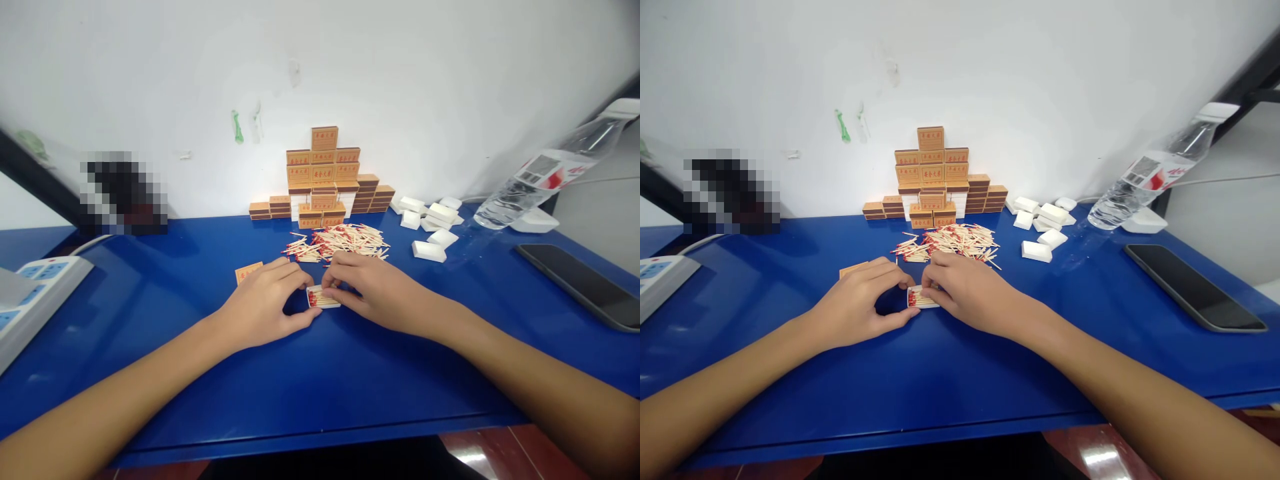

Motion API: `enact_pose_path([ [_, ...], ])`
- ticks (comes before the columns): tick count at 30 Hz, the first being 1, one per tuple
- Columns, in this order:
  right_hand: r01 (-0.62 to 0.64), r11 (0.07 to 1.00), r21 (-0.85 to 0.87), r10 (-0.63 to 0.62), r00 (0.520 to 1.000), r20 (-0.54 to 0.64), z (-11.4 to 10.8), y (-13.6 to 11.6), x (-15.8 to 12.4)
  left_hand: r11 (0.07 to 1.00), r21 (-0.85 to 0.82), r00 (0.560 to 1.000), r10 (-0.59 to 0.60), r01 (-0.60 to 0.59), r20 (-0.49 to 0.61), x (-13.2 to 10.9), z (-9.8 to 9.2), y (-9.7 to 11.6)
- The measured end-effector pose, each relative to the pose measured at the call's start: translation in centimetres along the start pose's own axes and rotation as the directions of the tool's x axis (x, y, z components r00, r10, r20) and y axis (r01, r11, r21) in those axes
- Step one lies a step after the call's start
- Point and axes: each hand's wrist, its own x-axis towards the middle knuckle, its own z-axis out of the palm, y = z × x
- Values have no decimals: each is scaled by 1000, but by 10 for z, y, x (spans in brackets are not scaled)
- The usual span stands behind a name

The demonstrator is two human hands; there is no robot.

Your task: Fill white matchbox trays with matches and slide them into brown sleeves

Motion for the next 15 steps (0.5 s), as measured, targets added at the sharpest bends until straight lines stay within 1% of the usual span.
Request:
enact_pose_path([
  [3, -8, 999, -32, 8, 1000, -5, -4, -1, -2, 1000, 5, 1000, -4, 4, 0, 0, 0, 0],
  [7, -24, 999, -49, 26, 999, 44, -7, -3, -3, 1000, 1, 1000, -11, 11, 7, 0, -1, 0],
  [9, -30, 998, -48, 33, 998, 49, -6, -3, -3, 1000, -4, 1000, -11, 11, 11, 0, -1, 0],
  [15, -21, 999, -45, 21, 1000, -7, 0, 2, -1, 1000, -4, 1000, -7, 7, 3, -1, 0, -1],
])
